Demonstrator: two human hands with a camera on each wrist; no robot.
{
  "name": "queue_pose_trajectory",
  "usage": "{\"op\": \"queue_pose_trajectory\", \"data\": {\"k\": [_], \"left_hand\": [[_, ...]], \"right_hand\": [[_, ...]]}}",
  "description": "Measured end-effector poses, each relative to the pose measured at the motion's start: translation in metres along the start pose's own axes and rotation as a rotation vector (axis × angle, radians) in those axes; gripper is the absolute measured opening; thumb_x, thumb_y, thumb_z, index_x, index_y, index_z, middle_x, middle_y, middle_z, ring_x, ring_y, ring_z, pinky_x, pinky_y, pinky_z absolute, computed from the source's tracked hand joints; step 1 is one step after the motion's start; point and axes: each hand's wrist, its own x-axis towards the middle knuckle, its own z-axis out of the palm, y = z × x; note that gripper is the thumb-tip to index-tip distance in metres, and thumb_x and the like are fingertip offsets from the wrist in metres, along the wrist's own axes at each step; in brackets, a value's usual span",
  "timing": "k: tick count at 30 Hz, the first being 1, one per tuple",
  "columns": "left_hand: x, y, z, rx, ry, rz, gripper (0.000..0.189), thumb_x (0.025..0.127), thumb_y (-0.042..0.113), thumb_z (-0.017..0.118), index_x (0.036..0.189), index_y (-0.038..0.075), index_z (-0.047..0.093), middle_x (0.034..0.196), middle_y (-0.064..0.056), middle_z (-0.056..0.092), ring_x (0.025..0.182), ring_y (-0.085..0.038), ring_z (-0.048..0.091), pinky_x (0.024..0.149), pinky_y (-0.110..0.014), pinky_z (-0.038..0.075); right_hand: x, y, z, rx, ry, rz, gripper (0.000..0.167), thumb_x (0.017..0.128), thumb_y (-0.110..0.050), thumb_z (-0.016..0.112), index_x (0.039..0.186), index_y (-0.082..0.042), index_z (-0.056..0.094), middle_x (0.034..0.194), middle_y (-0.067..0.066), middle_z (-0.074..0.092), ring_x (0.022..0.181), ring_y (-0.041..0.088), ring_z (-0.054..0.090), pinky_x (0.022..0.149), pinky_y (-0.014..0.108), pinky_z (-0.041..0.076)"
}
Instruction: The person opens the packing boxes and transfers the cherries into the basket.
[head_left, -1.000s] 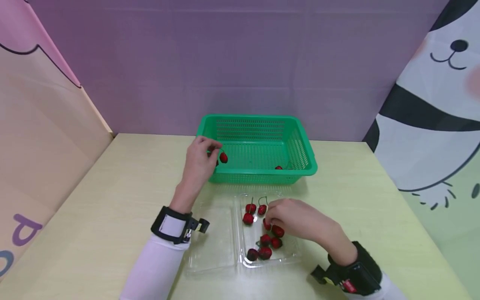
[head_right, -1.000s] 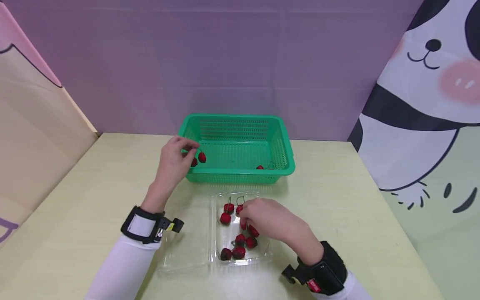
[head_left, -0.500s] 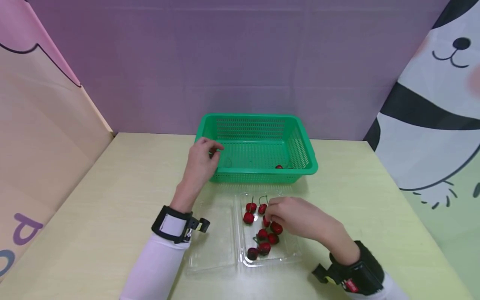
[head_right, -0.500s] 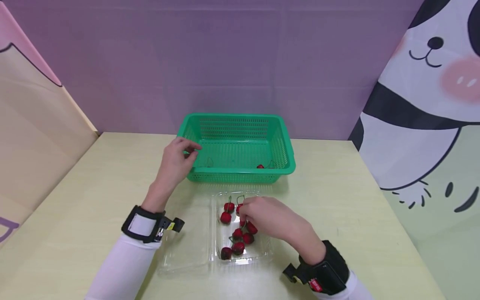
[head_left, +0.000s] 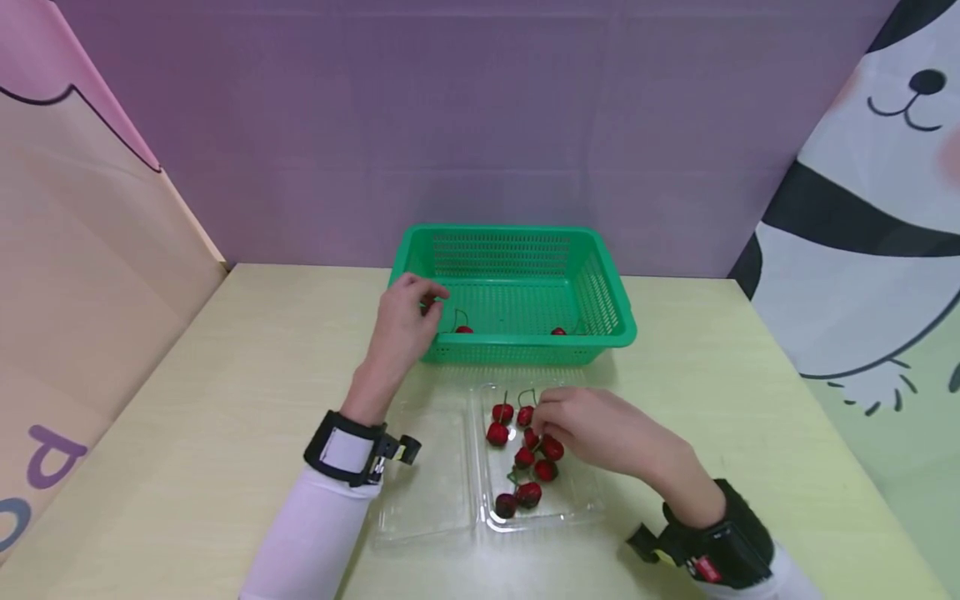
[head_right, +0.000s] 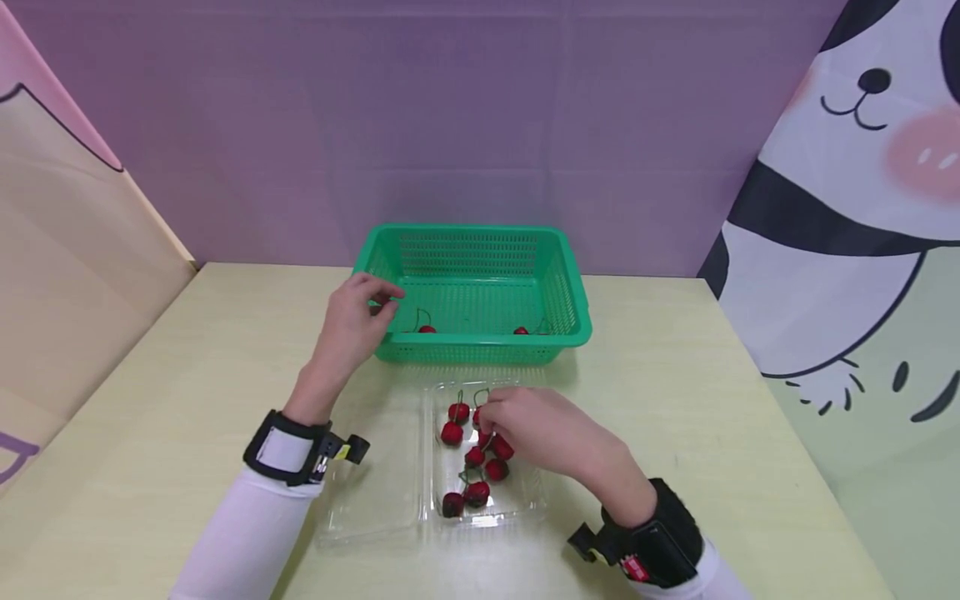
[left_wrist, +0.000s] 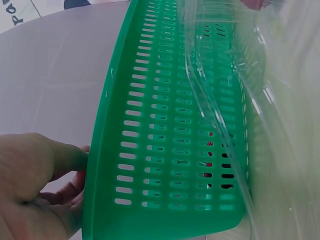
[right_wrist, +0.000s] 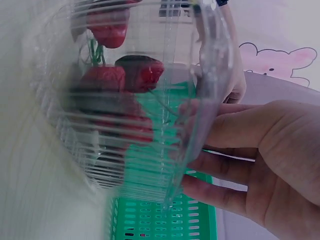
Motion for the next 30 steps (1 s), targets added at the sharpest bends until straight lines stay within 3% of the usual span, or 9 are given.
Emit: {"op": "queue_pose_trajectory", "data": {"k": [17, 24, 30], "left_hand": [[-0.001, 0.004, 0.003, -0.028, -0.023, 0.037, 0.014, 0.094, -0.006, 0.066, 0.105, -0.002, 0.075, 0.106, -0.018, 0.063, 0.094, -0.027, 0.065, 0.082, -0.035, 0.057], [-0.002, 0.006, 0.005, -0.032, -0.052, 0.063, 0.013, 0.094, 0.0, 0.071, 0.106, 0.002, 0.076, 0.106, -0.014, 0.064, 0.096, -0.029, 0.064, 0.085, -0.039, 0.056], [-0.005, 0.011, 0.005, -0.069, -0.036, 0.117, 0.013, 0.093, -0.001, 0.071, 0.105, 0.001, 0.075, 0.103, -0.016, 0.064, 0.094, -0.03, 0.065, 0.083, -0.039, 0.057]], "right_hand": [[-0.001, 0.001, -0.003, 0.041, 0.039, 0.032, 0.014, 0.092, 0.004, 0.072, 0.099, -0.007, 0.075, 0.09, -0.004, 0.066, 0.081, 0.008, 0.062, 0.073, 0.026, 0.057], [-0.001, 0.003, -0.004, 0.033, 0.086, -0.009, 0.014, 0.092, 0.006, 0.07, 0.099, -0.005, 0.075, 0.091, -0.002, 0.065, 0.082, 0.009, 0.061, 0.072, 0.026, 0.057], [-0.001, 0.004, -0.007, 0.062, 0.134, -0.04, 0.017, 0.09, 0.009, 0.071, 0.098, -0.005, 0.076, 0.091, -0.002, 0.067, 0.082, 0.01, 0.063, 0.072, 0.026, 0.058]]}}
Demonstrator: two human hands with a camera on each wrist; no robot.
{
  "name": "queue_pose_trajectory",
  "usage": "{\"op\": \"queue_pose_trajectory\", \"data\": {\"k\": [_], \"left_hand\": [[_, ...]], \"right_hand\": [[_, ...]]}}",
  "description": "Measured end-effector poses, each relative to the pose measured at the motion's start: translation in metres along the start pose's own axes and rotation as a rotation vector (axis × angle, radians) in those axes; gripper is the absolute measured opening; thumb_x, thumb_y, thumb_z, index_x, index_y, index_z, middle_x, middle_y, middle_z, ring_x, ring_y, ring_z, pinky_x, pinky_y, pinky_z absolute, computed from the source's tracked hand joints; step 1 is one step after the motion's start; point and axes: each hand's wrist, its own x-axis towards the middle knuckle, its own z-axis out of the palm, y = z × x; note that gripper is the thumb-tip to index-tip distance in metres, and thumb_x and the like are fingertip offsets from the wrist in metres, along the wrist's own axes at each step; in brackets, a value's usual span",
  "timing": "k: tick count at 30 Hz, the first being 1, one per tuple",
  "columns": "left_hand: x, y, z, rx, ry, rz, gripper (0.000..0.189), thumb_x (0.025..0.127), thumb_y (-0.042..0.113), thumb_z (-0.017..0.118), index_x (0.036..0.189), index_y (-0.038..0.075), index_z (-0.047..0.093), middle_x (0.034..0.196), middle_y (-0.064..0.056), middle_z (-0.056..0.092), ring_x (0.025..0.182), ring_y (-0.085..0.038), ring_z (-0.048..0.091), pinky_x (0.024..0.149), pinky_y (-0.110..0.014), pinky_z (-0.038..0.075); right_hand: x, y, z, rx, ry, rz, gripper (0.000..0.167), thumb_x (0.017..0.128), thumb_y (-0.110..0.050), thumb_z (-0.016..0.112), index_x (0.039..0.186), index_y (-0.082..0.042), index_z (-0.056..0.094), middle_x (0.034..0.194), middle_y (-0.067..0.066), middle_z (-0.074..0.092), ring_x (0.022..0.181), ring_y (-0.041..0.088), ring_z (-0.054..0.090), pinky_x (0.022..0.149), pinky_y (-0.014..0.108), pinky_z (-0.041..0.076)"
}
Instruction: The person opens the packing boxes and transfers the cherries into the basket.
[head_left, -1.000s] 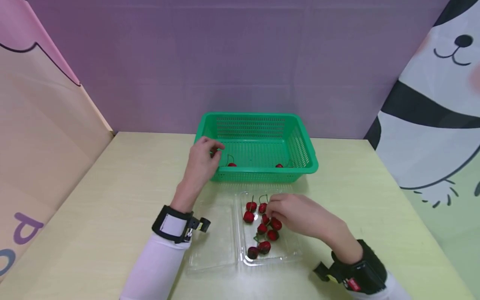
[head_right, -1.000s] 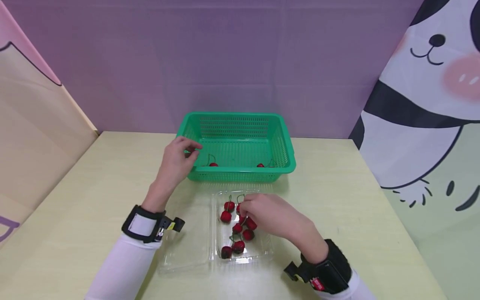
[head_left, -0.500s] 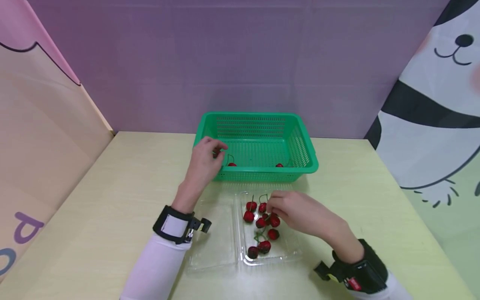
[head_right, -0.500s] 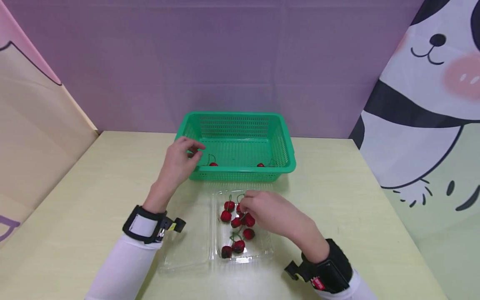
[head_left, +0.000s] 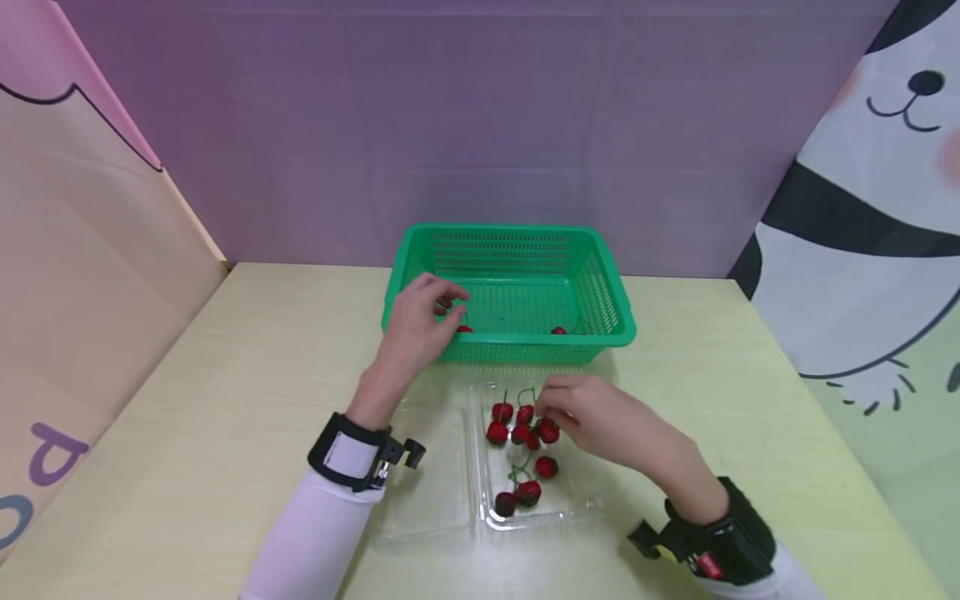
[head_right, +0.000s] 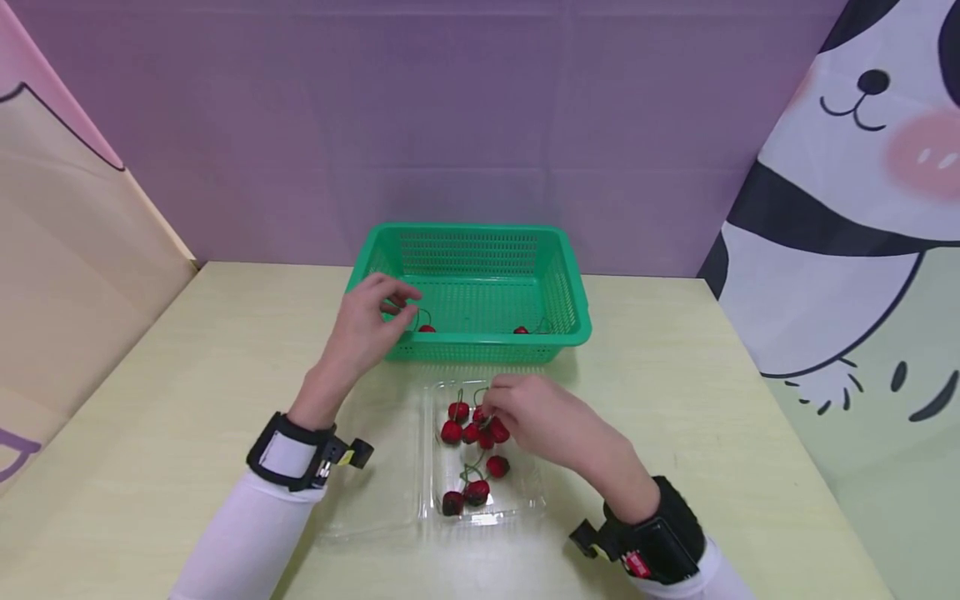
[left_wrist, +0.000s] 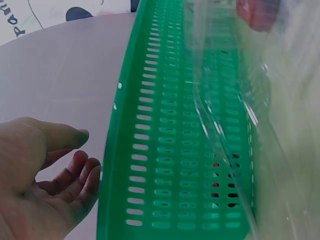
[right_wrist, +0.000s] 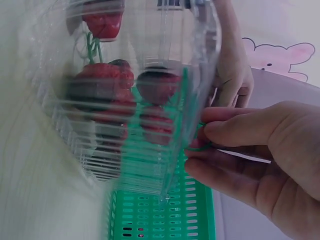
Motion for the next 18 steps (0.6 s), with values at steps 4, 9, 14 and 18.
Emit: {"op": "queue_pose_trajectory", "data": {"k": [4, 9, 14, 18], "left_hand": [[-0.001, 0.005, 0.001, -0.022, -0.002, 0.022, 0.013, 0.093, -0.002, 0.071, 0.105, 0.0, 0.075, 0.105, -0.015, 0.063, 0.094, -0.027, 0.064, 0.083, -0.037, 0.058], [-0.003, 0.013, 0.001, -0.053, -0.022, 0.046, 0.013, 0.093, -0.003, 0.072, 0.106, -0.001, 0.074, 0.105, -0.016, 0.063, 0.093, -0.028, 0.065, 0.082, -0.039, 0.059], [-0.004, 0.019, 0.002, -0.061, -0.059, 0.067, 0.014, 0.093, -0.002, 0.072, 0.107, -0.001, 0.074, 0.105, -0.014, 0.064, 0.091, -0.026, 0.065, 0.081, -0.041, 0.059], [-0.005, 0.022, 0.002, -0.042, -0.072, 0.088, 0.013, 0.093, -0.001, 0.073, 0.107, -0.001, 0.074, 0.103, -0.012, 0.065, 0.09, -0.024, 0.065, 0.079, -0.039, 0.059]], "right_hand": [[0.0, 0.004, 0.001, 0.023, 0.082, -0.032, 0.018, 0.087, 0.012, 0.072, 0.095, -0.004, 0.075, 0.09, 0.0, 0.068, 0.081, 0.011, 0.064, 0.071, 0.027, 0.058], [0.001, 0.007, 0.002, 0.007, 0.214, -0.081, 0.019, 0.084, 0.014, 0.073, 0.093, -0.003, 0.074, 0.09, 0.002, 0.069, 0.079, 0.012, 0.065, 0.069, 0.027, 0.058], [0.001, 0.008, 0.0, -0.01, 0.284, -0.082, 0.018, 0.083, 0.014, 0.075, 0.093, -0.001, 0.074, 0.09, 0.004, 0.07, 0.079, 0.013, 0.067, 0.07, 0.029, 0.059], [0.0, 0.009, -0.003, -0.016, 0.304, -0.06, 0.02, 0.082, 0.014, 0.076, 0.094, -0.001, 0.074, 0.091, 0.005, 0.071, 0.08, 0.015, 0.068, 0.071, 0.031, 0.06]]}}
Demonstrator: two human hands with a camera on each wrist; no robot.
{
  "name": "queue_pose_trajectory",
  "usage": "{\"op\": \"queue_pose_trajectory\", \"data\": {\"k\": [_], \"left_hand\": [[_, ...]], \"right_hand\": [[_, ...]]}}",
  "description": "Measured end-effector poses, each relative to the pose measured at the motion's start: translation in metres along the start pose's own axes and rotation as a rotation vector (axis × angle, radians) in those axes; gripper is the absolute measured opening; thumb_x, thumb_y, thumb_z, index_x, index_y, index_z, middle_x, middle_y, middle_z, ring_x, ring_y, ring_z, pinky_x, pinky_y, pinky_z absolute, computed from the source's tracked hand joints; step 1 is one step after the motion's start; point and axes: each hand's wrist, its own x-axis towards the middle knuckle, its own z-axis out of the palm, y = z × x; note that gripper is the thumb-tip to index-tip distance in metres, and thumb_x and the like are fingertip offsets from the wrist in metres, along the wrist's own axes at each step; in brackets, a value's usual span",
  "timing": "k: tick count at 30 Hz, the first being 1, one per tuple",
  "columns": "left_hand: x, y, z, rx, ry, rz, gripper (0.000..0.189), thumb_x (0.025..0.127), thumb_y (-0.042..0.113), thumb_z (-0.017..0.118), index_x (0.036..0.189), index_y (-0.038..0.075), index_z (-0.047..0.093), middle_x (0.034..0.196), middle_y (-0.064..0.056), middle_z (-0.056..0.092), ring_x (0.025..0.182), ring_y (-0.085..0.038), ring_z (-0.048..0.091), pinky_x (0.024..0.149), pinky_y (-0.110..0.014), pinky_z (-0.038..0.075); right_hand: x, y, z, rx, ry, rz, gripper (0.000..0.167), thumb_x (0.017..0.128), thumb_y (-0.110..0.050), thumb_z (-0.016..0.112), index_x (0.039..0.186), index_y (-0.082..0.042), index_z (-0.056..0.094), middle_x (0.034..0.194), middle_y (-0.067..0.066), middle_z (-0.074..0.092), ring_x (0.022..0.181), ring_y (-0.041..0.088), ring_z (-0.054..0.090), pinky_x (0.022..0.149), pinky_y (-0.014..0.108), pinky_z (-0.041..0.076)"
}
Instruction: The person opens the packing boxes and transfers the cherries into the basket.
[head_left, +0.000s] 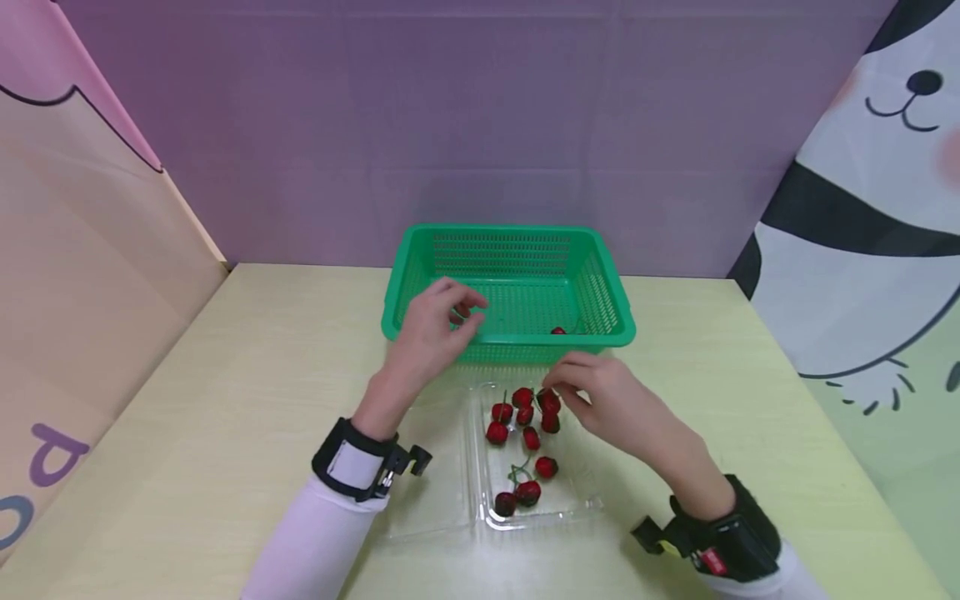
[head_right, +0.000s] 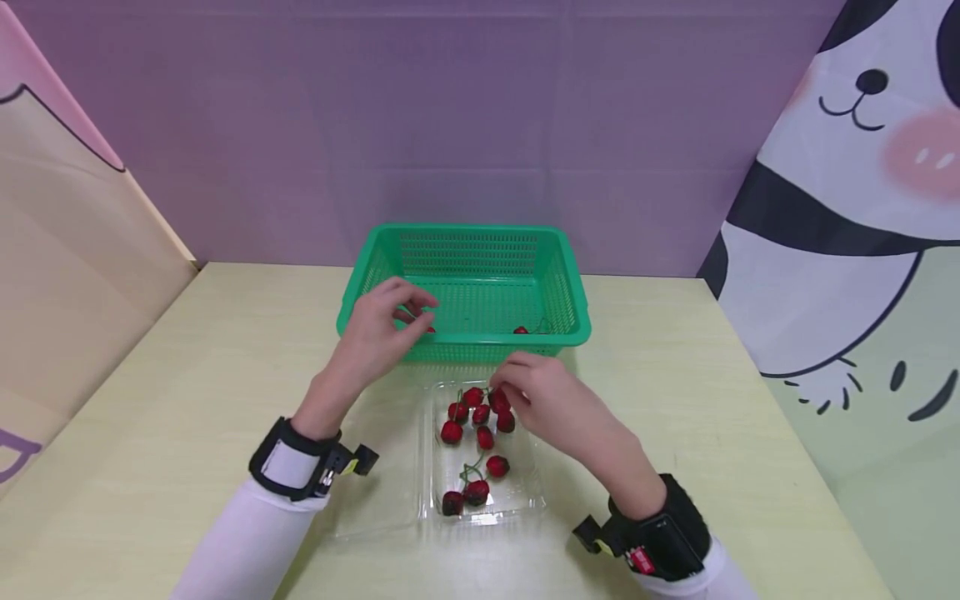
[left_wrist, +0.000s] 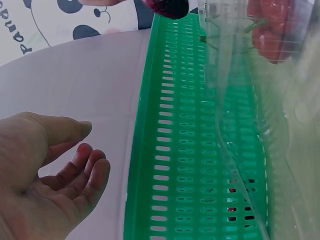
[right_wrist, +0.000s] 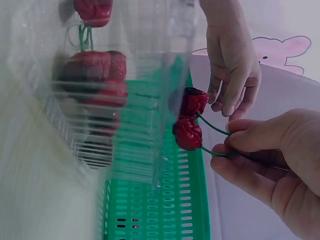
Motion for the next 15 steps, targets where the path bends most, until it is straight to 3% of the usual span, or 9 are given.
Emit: {"op": "queue_pose_trajectory", "data": {"k": [9, 15], "left_hand": [[-0.0024, 0.0065, 0.002, 0.025, -0.047, 0.019, 0.012, 0.095, 0.002, 0.072, 0.106, 0.003, 0.074, 0.102, -0.008, 0.064, 0.089, -0.026, 0.064, 0.073, -0.028, 0.057], [-0.0025, 0.0095, 0.0042, 0.026, -0.077, 0.032, 0.012, 0.095, 0.001, 0.072, 0.106, 0.003, 0.074, 0.103, -0.009, 0.064, 0.089, -0.023, 0.063, 0.075, -0.03, 0.058]], "right_hand": [[-0.0008, 0.0011, -0.0066, -0.027, 0.079, 0.019, 0.021, 0.081, 0.012, 0.08, 0.096, -0.001, 0.075, 0.094, 0.006, 0.072, 0.084, 0.02, 0.07, 0.072, 0.034, 0.062], [-0.0025, 0.0038, -0.0093, -0.038, 0.157, 0.012, 0.025, 0.078, 0.015, 0.08, 0.097, -0.002, 0.076, 0.095, 0.004, 0.072, 0.086, 0.02, 0.071, 0.07, 0.034, 0.062]]}}
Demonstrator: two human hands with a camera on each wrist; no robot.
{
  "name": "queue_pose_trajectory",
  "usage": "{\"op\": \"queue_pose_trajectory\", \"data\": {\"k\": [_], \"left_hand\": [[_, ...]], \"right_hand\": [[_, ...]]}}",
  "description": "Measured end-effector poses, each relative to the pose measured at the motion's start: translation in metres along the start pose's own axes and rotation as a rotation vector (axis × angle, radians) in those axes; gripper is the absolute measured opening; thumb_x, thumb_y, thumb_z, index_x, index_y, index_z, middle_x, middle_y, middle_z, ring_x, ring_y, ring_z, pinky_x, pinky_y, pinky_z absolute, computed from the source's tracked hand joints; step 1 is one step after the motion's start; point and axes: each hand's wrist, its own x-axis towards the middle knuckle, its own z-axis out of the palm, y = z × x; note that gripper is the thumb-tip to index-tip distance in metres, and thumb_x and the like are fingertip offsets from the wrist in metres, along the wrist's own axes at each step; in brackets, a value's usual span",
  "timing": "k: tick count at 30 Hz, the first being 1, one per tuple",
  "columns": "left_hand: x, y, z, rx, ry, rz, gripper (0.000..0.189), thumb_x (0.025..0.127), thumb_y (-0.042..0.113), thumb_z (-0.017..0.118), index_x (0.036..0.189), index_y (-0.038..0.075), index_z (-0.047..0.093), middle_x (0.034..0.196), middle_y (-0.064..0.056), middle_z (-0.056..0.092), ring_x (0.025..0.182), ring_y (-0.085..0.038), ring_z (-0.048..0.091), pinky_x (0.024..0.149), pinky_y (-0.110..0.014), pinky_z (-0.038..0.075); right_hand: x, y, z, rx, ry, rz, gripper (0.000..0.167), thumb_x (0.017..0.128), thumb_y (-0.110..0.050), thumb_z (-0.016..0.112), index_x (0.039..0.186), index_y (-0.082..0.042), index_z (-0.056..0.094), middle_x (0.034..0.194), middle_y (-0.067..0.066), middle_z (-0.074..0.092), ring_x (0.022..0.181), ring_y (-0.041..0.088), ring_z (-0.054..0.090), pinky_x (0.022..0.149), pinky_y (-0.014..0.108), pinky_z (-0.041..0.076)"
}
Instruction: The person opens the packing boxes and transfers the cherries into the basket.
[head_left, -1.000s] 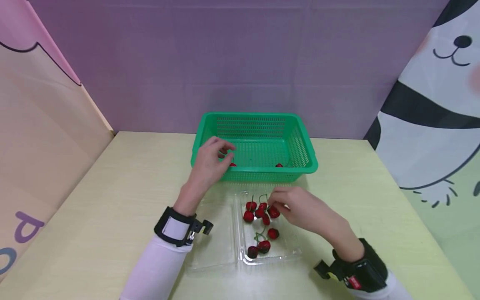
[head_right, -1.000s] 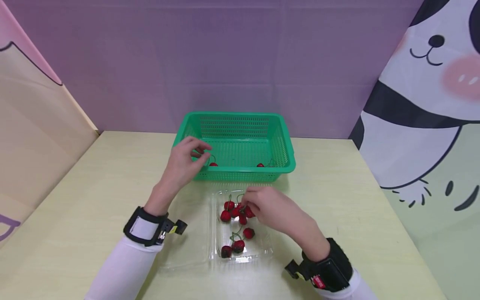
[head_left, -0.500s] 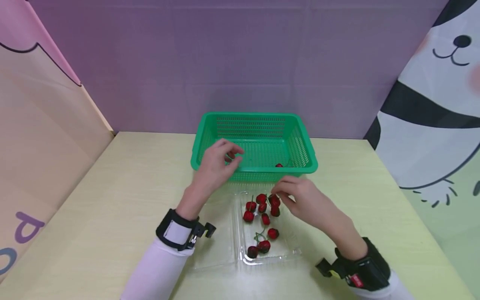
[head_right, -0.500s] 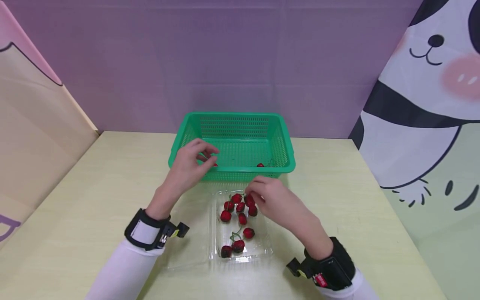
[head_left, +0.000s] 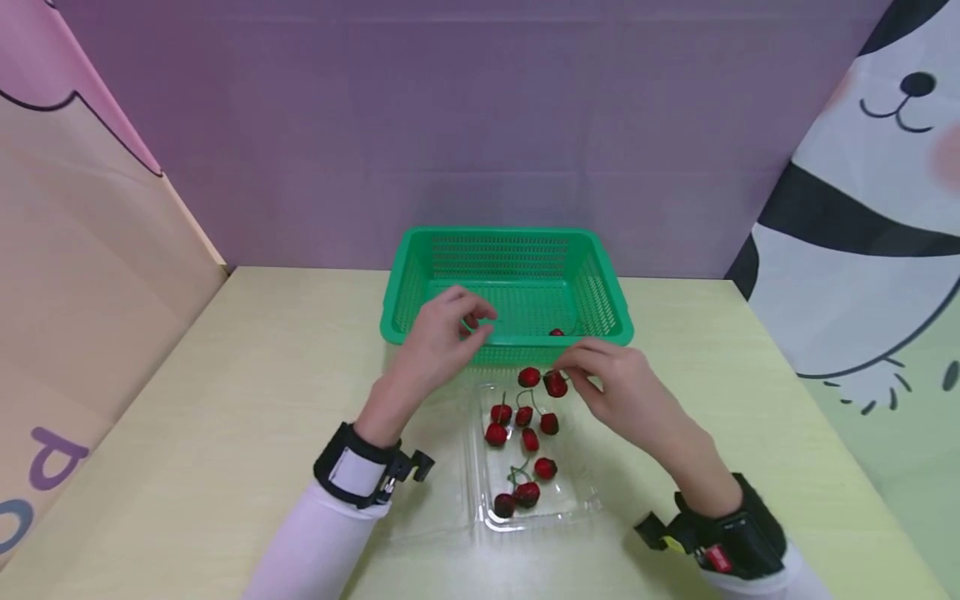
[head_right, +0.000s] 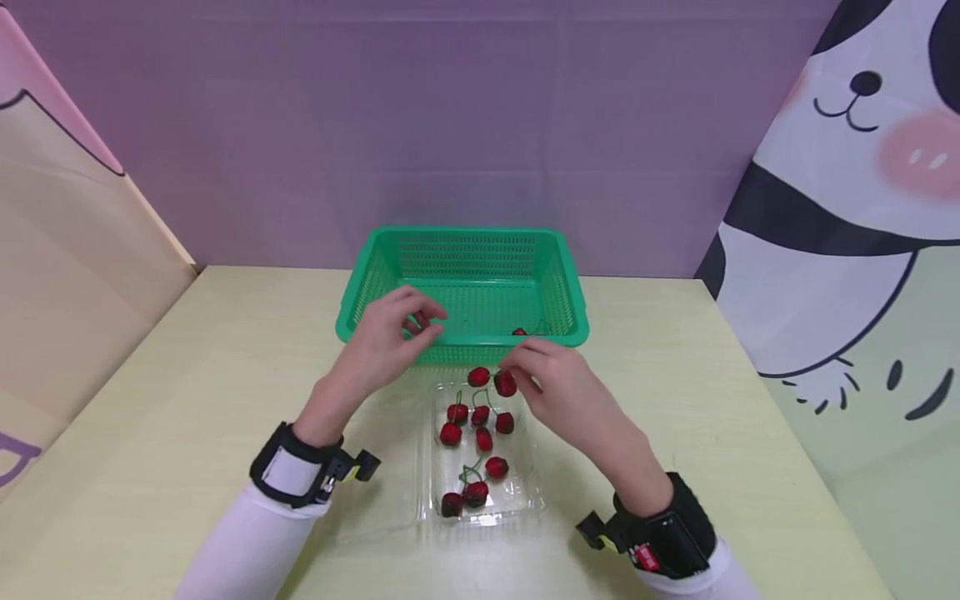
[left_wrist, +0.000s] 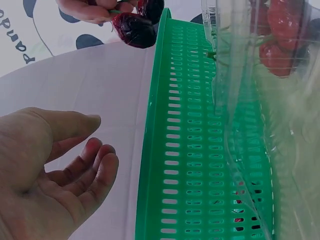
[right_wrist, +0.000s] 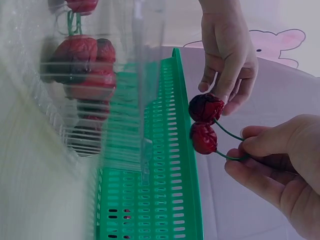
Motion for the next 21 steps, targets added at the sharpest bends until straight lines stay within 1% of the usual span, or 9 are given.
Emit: {"op": "queue_pose_trajectory", "data": {"k": [5, 9, 12, 14, 17, 21], "left_hand": [[0.0, 0.001, -0.001, 0.011, -0.025, 0.026, 0.011, 0.094, 0.0, 0.072, 0.105, 0.003, 0.074, 0.102, -0.007, 0.065, 0.088, -0.019, 0.063, 0.075, -0.026, 0.057], [0.0, 0.002, -0.002, 0.015, -0.074, 0.061, 0.01, 0.095, 0.001, 0.073, 0.104, 0.004, 0.074, 0.1, -0.005, 0.066, 0.086, -0.016, 0.063, 0.073, -0.024, 0.055], [0.001, 0.003, -0.003, 0.01, -0.102, 0.073, 0.009, 0.095, 0.002, 0.072, 0.104, 0.004, 0.074, 0.1, -0.006, 0.066, 0.085, -0.016, 0.063, 0.072, -0.024, 0.055], [0.001, 0.003, -0.004, 0.007, -0.107, 0.069, 0.01, 0.095, 0.002, 0.072, 0.105, 0.003, 0.074, 0.101, -0.008, 0.066, 0.086, -0.017, 0.063, 0.073, -0.025, 0.055], [0.0, 0.004, -0.005, 0.02, -0.123, 0.049, 0.01, 0.095, 0.003, 0.073, 0.105, 0.004, 0.074, 0.101, -0.007, 0.065, 0.086, -0.016, 0.063, 0.074, -0.025, 0.055], [-0.001, 0.005, -0.004, 0.055, -0.18, 0.039, 0.01, 0.095, 0.005, 0.074, 0.105, 0.007, 0.074, 0.099, -0.003, 0.064, 0.085, -0.014, 0.062, 0.074, -0.024, 0.054]], "right_hand": [[0.001, 0.001, -0.003, 0.006, 0.042, -0.018, 0.027, 0.078, 0.017, 0.079, 0.096, -0.002, 0.076, 0.095, 0.004, 0.073, 0.086, 0.021, 0.071, 0.068, 0.035, 0.061], [0.002, 0.003, -0.005, -0.006, 0.07, -0.026, 0.027, 0.078, 0.017, 0.08, 0.095, -0.003, 0.076, 0.094, 0.004, 0.073, 0.086, 0.02, 0.071, 0.068, 0.035, 0.061], [0.002, 0.005, -0.006, -0.013, 0.096, -0.039, 0.027, 0.077, 0.017, 0.079, 0.095, -0.003, 0.076, 0.094, 0.004, 0.073, 0.085, 0.02, 0.071, 0.066, 0.035, 0.06], [0.003, 0.007, -0.008, -0.014, 0.117, -0.048, 0.028, 0.077, 0.018, 0.079, 0.095, -0.002, 0.076, 0.094, 0.005, 0.073, 0.084, 0.02, 0.071, 0.064, 0.034, 0.059], [0.005, 0.01, -0.009, -0.022, 0.147, -0.056, 0.028, 0.076, 0.02, 0.079, 0.095, -0.001, 0.076, 0.095, 0.007, 0.073, 0.083, 0.021, 0.071, 0.063, 0.034, 0.059], [0.006, 0.012, -0.011, -0.03, 0.164, -0.049, 0.029, 0.075, 0.021, 0.079, 0.095, 0.0, 0.076, 0.095, 0.007, 0.073, 0.082, 0.02, 0.071, 0.064, 0.032, 0.059]]}}
